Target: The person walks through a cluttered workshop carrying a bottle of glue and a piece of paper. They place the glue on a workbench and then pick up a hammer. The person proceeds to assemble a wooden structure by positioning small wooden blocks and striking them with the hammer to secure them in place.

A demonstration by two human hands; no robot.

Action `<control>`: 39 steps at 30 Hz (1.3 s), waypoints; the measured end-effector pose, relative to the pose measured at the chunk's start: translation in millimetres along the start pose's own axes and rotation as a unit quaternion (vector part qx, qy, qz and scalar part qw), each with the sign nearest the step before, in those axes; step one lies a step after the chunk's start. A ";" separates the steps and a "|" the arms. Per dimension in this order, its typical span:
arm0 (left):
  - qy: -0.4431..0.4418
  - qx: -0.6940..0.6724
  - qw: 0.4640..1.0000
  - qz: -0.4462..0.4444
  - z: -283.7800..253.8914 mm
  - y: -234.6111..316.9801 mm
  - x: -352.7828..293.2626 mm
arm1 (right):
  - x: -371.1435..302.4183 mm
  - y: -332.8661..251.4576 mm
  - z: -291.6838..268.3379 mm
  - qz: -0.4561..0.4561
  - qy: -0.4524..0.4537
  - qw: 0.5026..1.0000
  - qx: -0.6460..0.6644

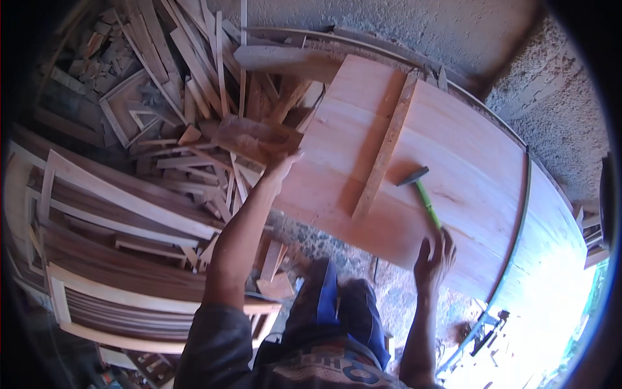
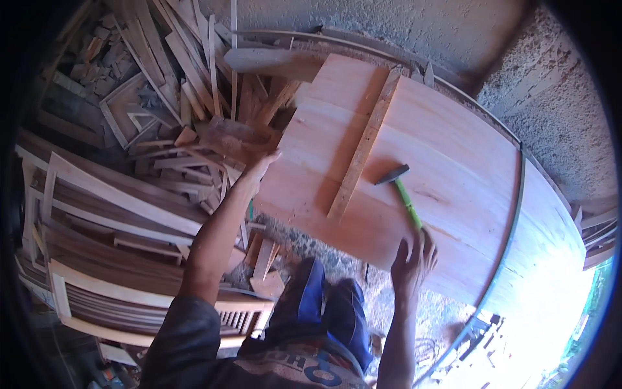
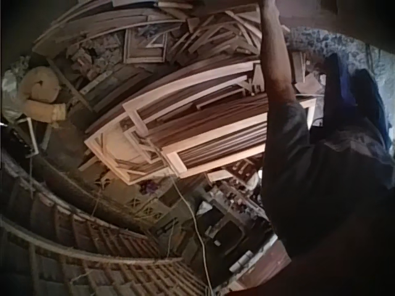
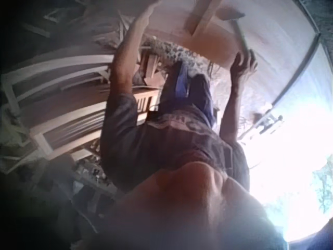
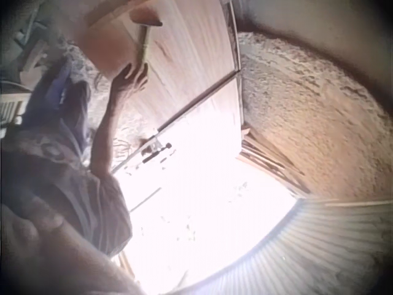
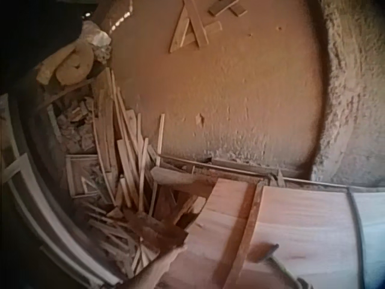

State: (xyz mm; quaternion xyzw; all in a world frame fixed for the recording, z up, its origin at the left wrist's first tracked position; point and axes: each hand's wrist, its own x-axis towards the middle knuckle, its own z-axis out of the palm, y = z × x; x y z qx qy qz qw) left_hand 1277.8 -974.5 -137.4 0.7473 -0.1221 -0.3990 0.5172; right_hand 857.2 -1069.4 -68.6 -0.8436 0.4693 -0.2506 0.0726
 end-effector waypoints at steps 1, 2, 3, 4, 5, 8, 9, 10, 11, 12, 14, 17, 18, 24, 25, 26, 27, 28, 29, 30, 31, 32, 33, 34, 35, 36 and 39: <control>0.023 0.011 1.000 -0.007 2.4 0.8 -2.1 | 13.5 5.1 3.4 0.013 -0.017 1.000 0.001; 0.045 0.024 0.999 -0.007 4.1 2.8 -2.5 | 22.4 7.8 7.2 0.065 -0.066 0.996 -0.014; 0.051 0.006 0.999 -0.010 5.2 3.4 -3.6 | 28.4 10.3 10.4 0.012 -0.043 0.999 -0.025; 0.055 -0.011 0.998 -0.011 5.9 4.7 -3.5 | 33.5 11.9 14.3 -0.011 -0.038 0.999 -0.030; 0.053 -0.026 0.998 -0.017 5.8 5.9 -2.7 | 38.1 12.6 18.7 -0.004 -0.064 0.997 -0.038; 0.006 -0.083 0.996 -0.020 5.3 6.1 -1.7 | 46.9 9.6 29.2 0.019 -0.121 0.992 -0.018; 0.007 -0.084 0.996 -0.006 5.4 6.2 -1.2 | 51.1 5.1 33.9 0.007 -0.112 0.993 0.021; 0.014 -0.083 0.996 -0.002 5.4 5.4 -2.0 | 53.5 -0.8 36.5 0.010 -0.104 0.993 0.057; 0.019 -0.082 0.996 -0.010 5.9 4.9 -3.0 | 53.5 -9.3 37.8 -0.044 -0.083 0.993 0.068; 0.020 -0.091 0.996 -0.003 6.0 4.4 -4.3 | 48.8 -22.6 38.9 -0.017 -0.083 0.989 0.118; 0.014 -0.111 0.994 0.005 5.8 5.2 -6.1 | 43.1 -57.8 46.9 0.034 -0.073 0.972 0.220; -0.018 -0.126 0.992 0.010 2.9 9.2 -7.8 | 32.8 -112.7 54.8 0.105 -0.177 0.945 0.255; -0.017 -0.116 0.993 0.003 1.9 10.5 -8.5 | 34.3 -127.8 61.6 0.078 -0.170 0.949 0.252; -0.035 -0.107 0.994 0.009 -1.0 12.0 -2.8 | 47.2 -167.7 75.3 0.039 -0.193 0.948 0.250; -0.040 -0.104 0.994 0.011 -0.8 10.2 -1.1 | 46.8 -168.2 75.1 0.051 -0.207 0.944 0.253; -0.041 -0.101 0.994 0.016 -1.1 8.1 0.6 | 45.4 -168.0 74.8 0.043 -0.207 0.947 0.240; -0.039 -0.106 0.994 0.011 -1.1 6.0 2.4 | 43.5 -167.3 74.6 0.036 -0.208 0.951 0.228; -0.038 -0.110 0.993 0.006 -1.4 3.9 4.0 | 41.2 -166.4 74.9 0.034 -0.208 0.954 0.213; -0.047 -0.112 0.993 -0.001 -0.9 2.2 6.0 | 39.0 -165.3 75.3 0.033 -0.204 0.954 0.218; -0.046 -0.109 0.993 -0.005 -0.5 1.0 8.1 | 38.1 -164.2 76.9 0.035 -0.195 0.956 0.218; -0.050 -0.105 0.993 -0.012 -0.9 0.1 10.2 | 37.6 -162.7 78.1 0.045 -0.191 0.957 0.215; -0.052 -0.096 0.994 -0.029 -0.4 -0.6 11.3 | 37.3 -161.7 78.8 0.044 -0.189 0.957 0.216; -0.047 -0.100 0.993 -0.034 -0.5 -0.9 11.9 | 37.6 -161.9 80.3 0.050 -0.194 0.956 0.216; -0.063 -0.120 0.990 -0.039 -0.2 -0.8 12.1 | 37.8 -162.3 80.6 0.056 -0.197 0.955 0.214; -0.081 -0.135 0.986 -0.058 -0.7 -0.6 11.6 | 38.3 -163.5 81.1 0.103 -0.230 0.947 0.197; -0.086 -0.148 0.982 -0.083 -1.2 -0.2 11.3 | 36.9 -165.6 80.1 0.091 -0.182 0.952 0.228; -0.083 -0.108 0.990 -0.045 -1.7 0.2 9.7 | 29.2 -170.0 76.0 0.106 -0.090 0.951 0.275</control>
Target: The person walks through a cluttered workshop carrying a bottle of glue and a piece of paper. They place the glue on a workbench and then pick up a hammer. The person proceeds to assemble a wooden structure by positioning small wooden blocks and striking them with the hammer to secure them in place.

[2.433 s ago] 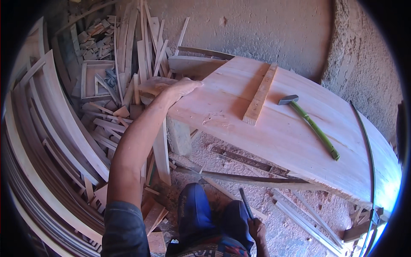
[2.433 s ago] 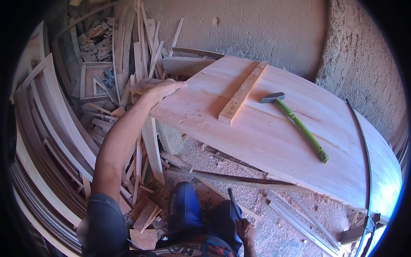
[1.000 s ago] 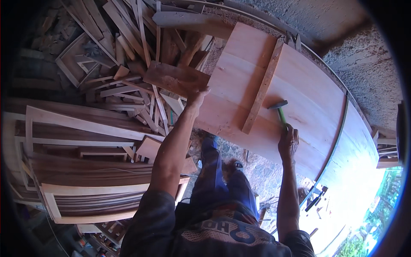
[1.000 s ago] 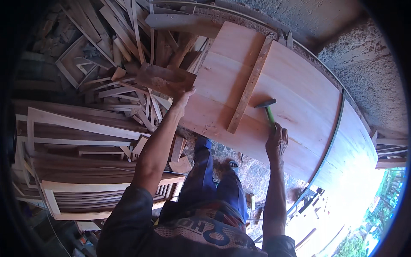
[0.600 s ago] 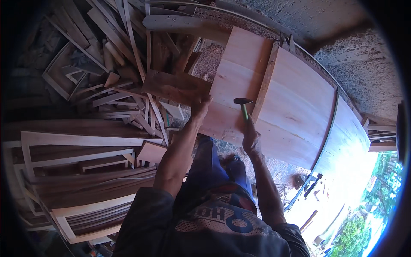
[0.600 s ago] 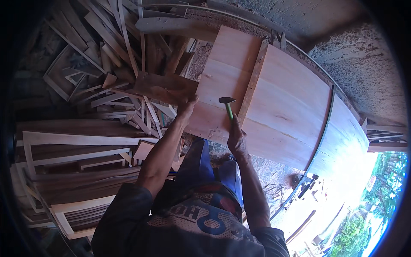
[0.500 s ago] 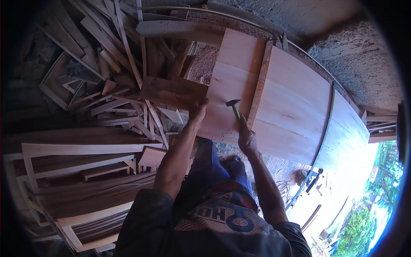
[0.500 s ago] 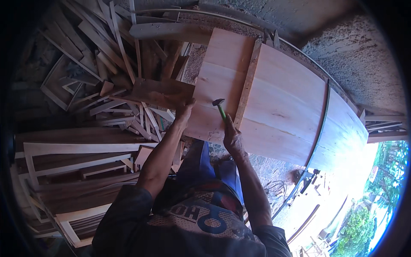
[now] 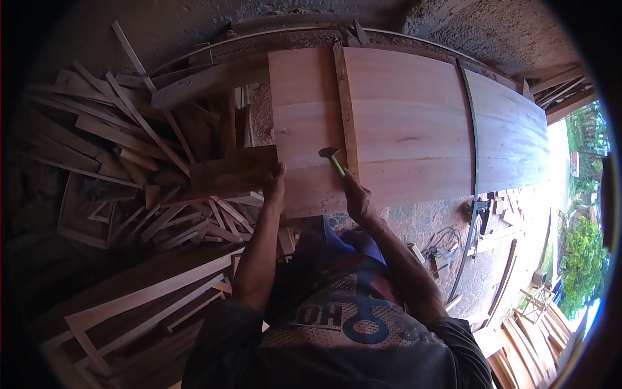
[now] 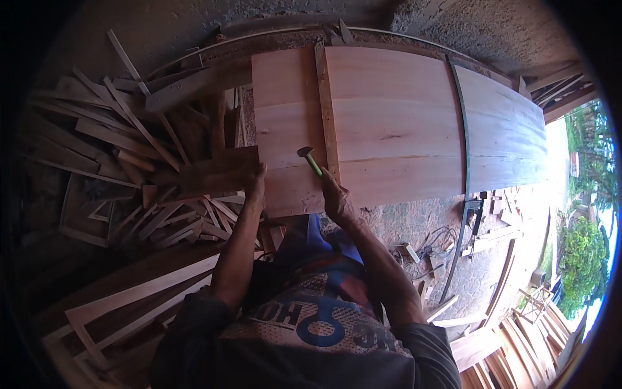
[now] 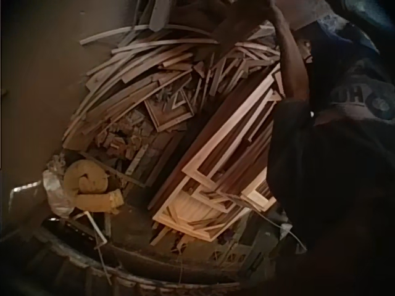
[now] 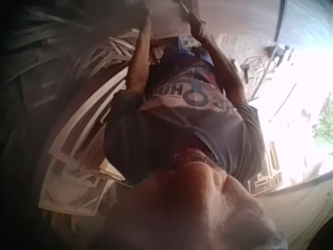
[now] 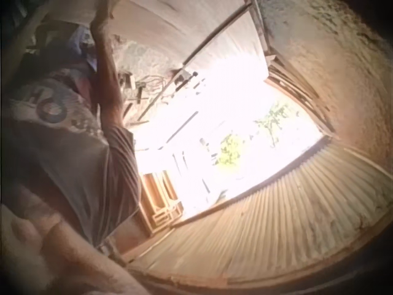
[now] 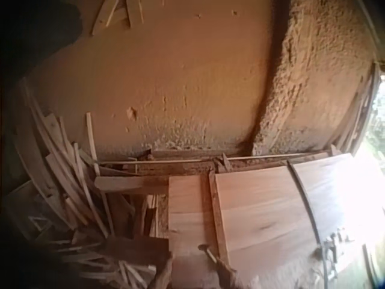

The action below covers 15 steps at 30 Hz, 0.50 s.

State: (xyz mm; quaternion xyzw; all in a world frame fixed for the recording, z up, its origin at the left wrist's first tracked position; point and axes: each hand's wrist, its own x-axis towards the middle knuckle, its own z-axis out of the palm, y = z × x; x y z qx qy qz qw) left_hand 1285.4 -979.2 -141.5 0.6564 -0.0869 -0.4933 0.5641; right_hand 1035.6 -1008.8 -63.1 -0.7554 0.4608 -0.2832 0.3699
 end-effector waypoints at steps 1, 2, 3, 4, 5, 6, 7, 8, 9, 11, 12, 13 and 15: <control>0.005 0.008 1.000 -0.002 -0.2 0.0 0.2 | -7.4 0.3 -3.7 0.036 0.004 0.999 0.007; 0.004 0.015 1.000 -0.013 -0.6 0.0 1.3 | -14.3 1.9 -6.7 0.069 0.018 0.997 0.016; 0.006 0.021 0.999 -0.026 -1.2 -0.3 2.1 | -22.5 4.9 -10.9 0.122 0.027 0.992 0.014; 0.008 0.040 0.999 -0.030 -1.2 -0.4 4.3 | -30.0 9.1 -14.5 0.173 0.047 0.984 0.013; 0.013 0.055 0.998 -0.032 -0.9 -0.4 7.1 | -36.9 14.2 -19.3 0.222 0.066 0.973 0.013; 0.014 0.071 0.997 -0.028 -1.3 -1.2 8.4 | -42.3 20.0 -23.3 0.201 0.096 0.974 0.031; 0.004 0.061 0.998 -0.016 -1.6 -1.8 10.2 | -46.0 25.4 -27.0 0.178 0.127 0.975 0.048; -0.008 0.049 0.999 0.003 -1.8 -2.8 11.3 | -50.2 29.6 -30.6 0.160 0.148 0.976 0.024; -0.014 0.043 0.999 0.007 -2.2 -3.7 12.0 | -53.1 33.1 -34.1 0.181 0.150 0.970 0.058; -0.033 0.001 0.999 0.009 -3.2 -4.9 13.1 | -56.0 36.9 -38.5 0.248 0.157 0.943 0.158; -0.041 -0.019 0.999 0.003 -4.0 -5.0 13.5 | -58.4 37.2 -40.1 0.249 0.148 0.947 0.141; -0.037 -0.004 0.999 0.002 -4.9 -5.0 13.4 | -60.9 37.0 -40.9 0.278 0.143 0.937 0.156; -0.036 0.022 0.999 0.000 -5.9 -3.5 14.6 | -65.3 37.3 -40.2 0.332 0.136 0.911 0.203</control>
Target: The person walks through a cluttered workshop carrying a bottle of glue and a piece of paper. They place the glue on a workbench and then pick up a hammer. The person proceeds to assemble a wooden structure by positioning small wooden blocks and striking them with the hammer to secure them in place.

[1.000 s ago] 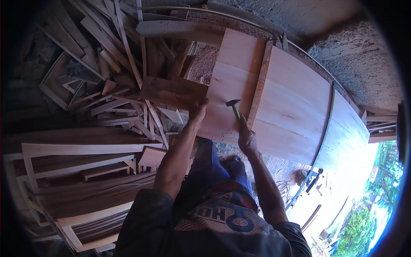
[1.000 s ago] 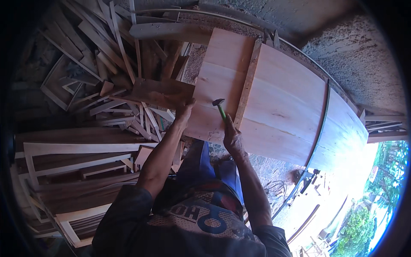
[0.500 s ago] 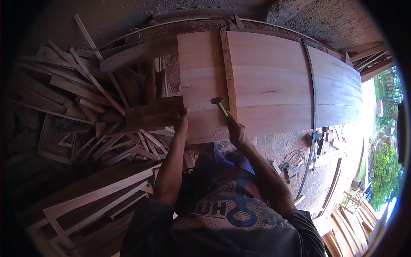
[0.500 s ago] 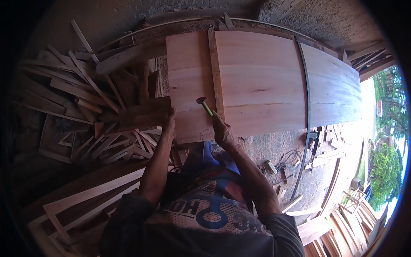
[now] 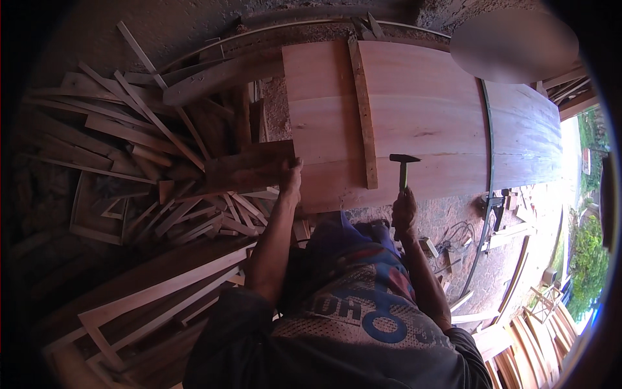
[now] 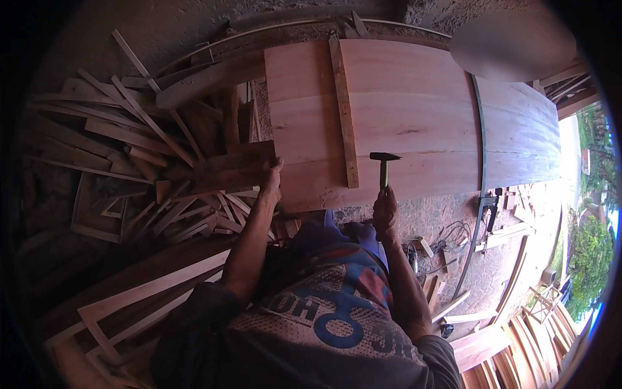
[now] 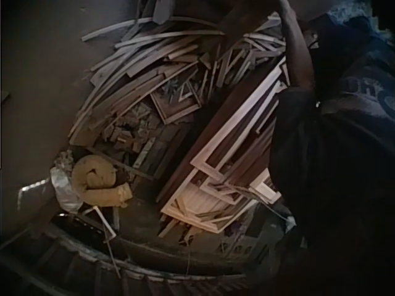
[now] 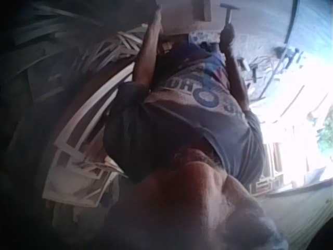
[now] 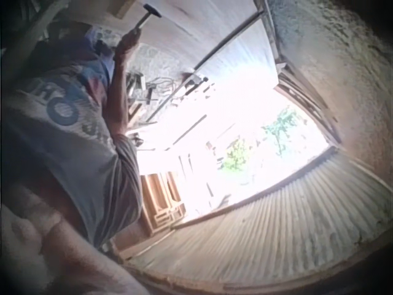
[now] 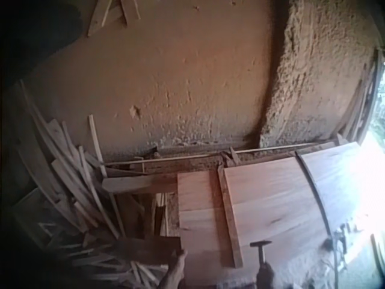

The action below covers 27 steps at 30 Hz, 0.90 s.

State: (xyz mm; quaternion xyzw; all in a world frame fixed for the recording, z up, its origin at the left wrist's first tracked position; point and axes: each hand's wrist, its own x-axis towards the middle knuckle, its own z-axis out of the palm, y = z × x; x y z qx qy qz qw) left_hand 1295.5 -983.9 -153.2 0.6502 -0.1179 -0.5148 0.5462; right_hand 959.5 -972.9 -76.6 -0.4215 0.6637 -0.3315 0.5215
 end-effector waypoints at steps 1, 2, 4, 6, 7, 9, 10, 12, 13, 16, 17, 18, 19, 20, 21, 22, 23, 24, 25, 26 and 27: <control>0.000 0.010 1.000 0.003 -0.4 0.8 0.3 | -0.3 2.7 1.0 -0.016 0.002 1.000 -0.006; -0.002 0.019 1.000 0.006 -0.6 1.9 0.7 | -0.8 6.3 2.3 -0.066 0.009 0.996 -0.064; 0.000 0.029 1.000 0.003 -0.5 3.9 0.5 | 0.0 13.8 3.2 -0.181 0.005 0.973 -0.144; 0.008 0.034 0.999 -0.017 0.1 6.2 -1.5 | 2.5 19.1 4.2 -0.187 0.024 0.968 -0.169; 0.005 0.022 1.000 -0.010 0.4 7.7 -2.7 | 2.4 20.1 3.8 -0.197 0.030 0.964 -0.175; -0.006 -0.005 1.000 -0.010 0.5 10.3 -5.6 | 3.6 18.1 4.1 -0.218 0.042 0.960 -0.172; -0.011 -0.014 1.000 -0.009 0.3 11.3 -6.8 | 3.5 15.1 4.4 -0.237 0.042 0.956 -0.165; -0.032 -0.039 0.999 0.000 -1.3 12.2 -9.0 | 1.3 6.2 5.1 -0.237 0.046 0.956 -0.165; -0.022 -0.011 1.000 0.003 -2.2 12.1 -9.3 | -0.3 1.1 6.2 -0.218 0.042 0.963 -0.154; -0.003 0.056 0.998 0.002 -6.9 8.5 -7.2 | -4.7 -13.7 7.5 0.035 0.018 0.997 0.068; 0.003 0.064 0.998 -0.003 -7.4 5.8 -4.7 | -3.6 -16.9 10.5 -0.102 0.039 0.994 -0.029; -0.019 0.020 0.999 -0.037 -9.3 2.7 -2.0 | -3.4 -19.9 9.0 -0.145 0.046 0.986 -0.070; -0.054 -0.026 0.995 -0.075 -10.7 -0.3 1.1 | -1.6 -21.7 8.9 -0.124 0.050 0.990 -0.053; -0.052 -0.018 0.994 -0.093 -12.6 -3.2 4.3 | -0.4 -22.9 7.7 0.009 0.042 0.999 0.026; -0.046 -0.003 0.993 -0.113 -15.1 -5.5 6.8 | 1.1 -23.2 6.4 -0.019 0.040 0.999 0.023; -0.047 -0.001 0.991 -0.123 -17.0 -8.0 8.6 | 2.9 -22.8 5.8 -0.038 0.034 0.999 0.018; -0.039 0.004 0.991 -0.131 -19.9 -9.7 10.0 | 4.6 -21.8 5.1 -0.043 0.034 0.998 0.014; -0.014 0.025 0.988 -0.153 -21.4 -11.1 11.6 | 7.0 -20.2 4.6 -0.008 0.038 0.999 0.016; -0.026 0.021 0.991 -0.133 -23.4 -12.3 12.3 | 9.7 -18.2 5.3 0.005 0.030 0.999 0.019; -0.023 0.032 0.991 -0.128 -23.9 -13.1 13.3 | 12.4 -16.0 5.4 0.014 0.024 0.999 0.015; -0.023 0.040 0.990 -0.135 -24.5 -13.9 13.3 | 15.9 -13.9 7.4 0.037 0.023 0.999 0.030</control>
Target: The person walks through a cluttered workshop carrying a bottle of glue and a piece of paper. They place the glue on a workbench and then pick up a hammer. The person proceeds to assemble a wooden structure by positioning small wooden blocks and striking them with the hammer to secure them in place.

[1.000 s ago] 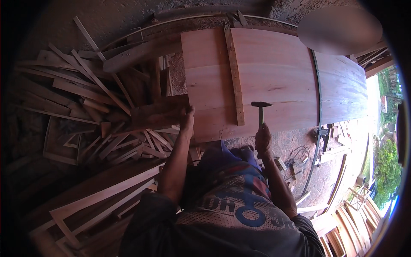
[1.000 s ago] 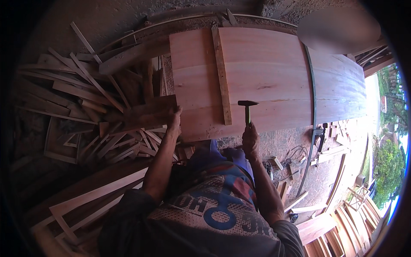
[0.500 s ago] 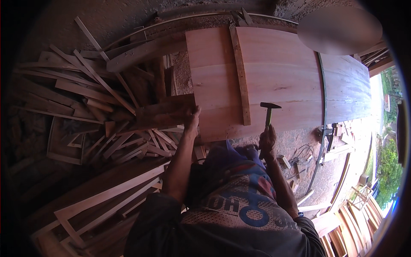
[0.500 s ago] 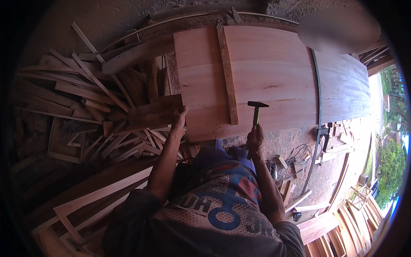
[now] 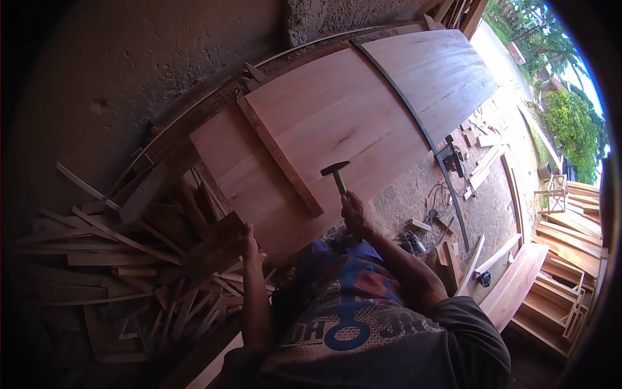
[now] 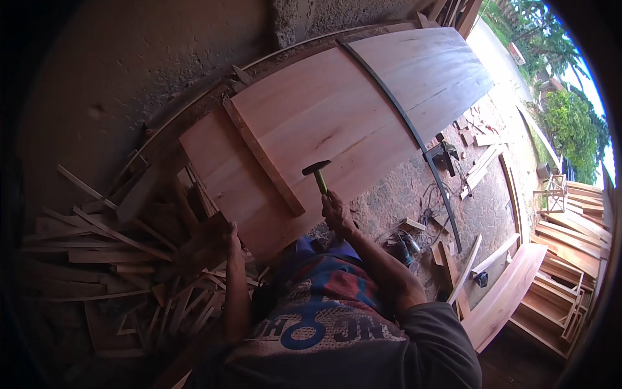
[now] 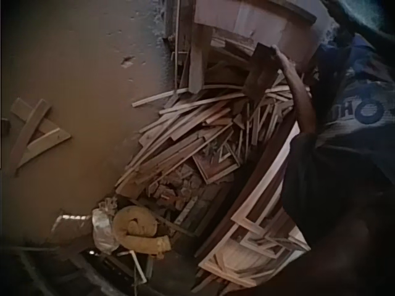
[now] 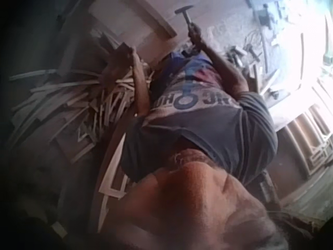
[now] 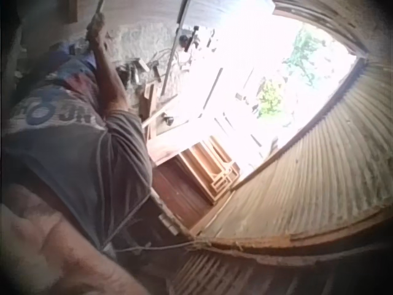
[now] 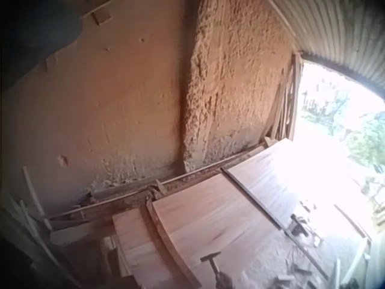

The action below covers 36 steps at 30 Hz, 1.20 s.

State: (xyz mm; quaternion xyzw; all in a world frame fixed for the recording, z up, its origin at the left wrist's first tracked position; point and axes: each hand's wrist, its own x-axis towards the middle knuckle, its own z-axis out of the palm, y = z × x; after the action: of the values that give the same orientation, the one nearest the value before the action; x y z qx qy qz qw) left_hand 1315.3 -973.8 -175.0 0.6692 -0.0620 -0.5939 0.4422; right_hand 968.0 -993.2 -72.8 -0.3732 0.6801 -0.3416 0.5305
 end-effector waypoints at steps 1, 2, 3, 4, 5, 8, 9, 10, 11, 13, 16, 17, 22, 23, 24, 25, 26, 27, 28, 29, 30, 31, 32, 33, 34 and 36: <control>0.000 0.008 1.000 -0.008 0.4 -0.2 0.6 | 2.3 1.5 -0.9 -0.018 -0.010 1.000 0.013; -0.003 0.014 1.000 -0.028 0.6 -0.3 0.2 | 5.4 2.2 0.3 -0.005 -0.015 1.000 0.016; -0.005 0.020 0.999 -0.051 1.0 0.2 0.1 | 7.4 1.8 -0.5 0.034 -0.013 0.999 0.007; -0.001 0.023 0.998 -0.050 1.5 0.8 -0.2 | 8.9 0.5 -0.2 0.033 -0.010 0.999 -0.001; 0.005 0.026 0.998 -0.052 1.6 1.8 -0.6 | 10.1 -2.2 -0.8 0.014 -0.021 1.000 0.017; -0.015 0.032 0.996 -0.082 0.0 6.8 -0.4 | 12.0 -15.2 -2.2 0.040 -0.029 0.998 0.032; -0.001 0.041 0.994 -0.098 -1.4 8.8 -0.1 | 13.5 -20.4 -1.7 0.043 -0.024 0.998 0.024; -0.016 0.047 0.996 -0.074 -1.6 10.3 0.6 | 15.6 -25.4 -1.3 0.040 -0.017 0.999 0.017; -0.003 0.059 0.997 -0.051 -2.4 11.8 0.6 | 18.8 -30.1 -0.4 0.046 -0.016 0.999 0.014; 0.010 0.071 0.997 -0.031 -2.5 15.0 -0.2 | 28.1 -37.5 -0.9 0.035 -0.011 0.999 -0.004; 0.007 0.076 0.996 -0.046 -0.6 21.8 -7.3 | 49.2 -44.6 -0.2 0.041 -0.006 0.999 -0.008; 0.001 0.077 0.996 -0.054 0.4 25.1 -11.4 | 57.2 -46.1 0.1 0.037 0.000 0.999 -0.009; 0.043 0.105 0.993 -0.029 19.2 42.1 -35.7 | 78.0 -43.6 -13.5 -0.058 0.039 0.988 -0.140; 0.034 0.103 0.994 -0.029 23.0 45.7 -41.0 | 77.3 -42.1 -16.8 -0.156 0.082 0.961 -0.213; 0.026 0.101 0.994 -0.030 25.8 49.2 -46.5 | 75.5 -40.8 -20.3 -0.213 0.107 0.926 -0.294; 0.019 0.090 0.995 -0.037 28.5 52.8 -51.3 | 72.9 -39.8 -23.3 -0.209 0.108 0.927 -0.291; 0.012 0.078 0.996 -0.044 30.7 55.2 -56.4 | 68.2 -38.3 -28.7 -0.167 0.094 0.934 -0.300; 0.005 0.068 0.997 -0.047 32.4 57.6 -60.7 | 64.2 -37.8 -33.0 -0.143 0.085 0.938 -0.304; 0.014 0.068 0.996 -0.051 34.8 59.9 -63.1 | 62.2 -38.4 -36.5 -0.149 0.091 0.934 -0.312; 0.023 0.071 0.996 -0.050 36.3 61.5 -65.4 | 59.3 -38.8 -40.2 -0.174 0.104 0.928 -0.314; 0.032 0.074 0.996 -0.049 37.8 62.9 -66.6 | 57.7 -39.8 -42.2 -0.182 0.120 0.922 -0.320; 0.038 0.072 0.996 -0.044 39.0 63.6 -67.3 | 56.9 -40.8 -44.3 -0.190 0.114 0.920 -0.323; 0.042 0.070 0.996 -0.038 39.6 63.9 -67.5 | 56.3 -41.4 -46.0 -0.183 0.112 0.919 -0.330; 0.049 0.068 0.996 -0.033 40.4 63.8 -66.7 | 56.9 -41.6 -47.2 -0.175 0.109 0.919 -0.336; 0.046 0.073 0.996 -0.029 40.0 63.1 -65.9 | 57.8 -41.1 -48.4 -0.178 0.109 0.920 -0.332; 0.060 0.077 0.995 -0.028 38.2 61.3 -62.5 | 61.6 -38.2 -49.9 -0.185 0.103 0.922 -0.324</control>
State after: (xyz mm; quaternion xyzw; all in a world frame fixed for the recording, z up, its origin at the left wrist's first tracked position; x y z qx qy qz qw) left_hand 1292.0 -992.4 -84.3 0.7374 -0.0626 -0.5580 0.3754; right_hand 915.1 -1062.0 -58.4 -0.6071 0.7231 -0.2308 0.2350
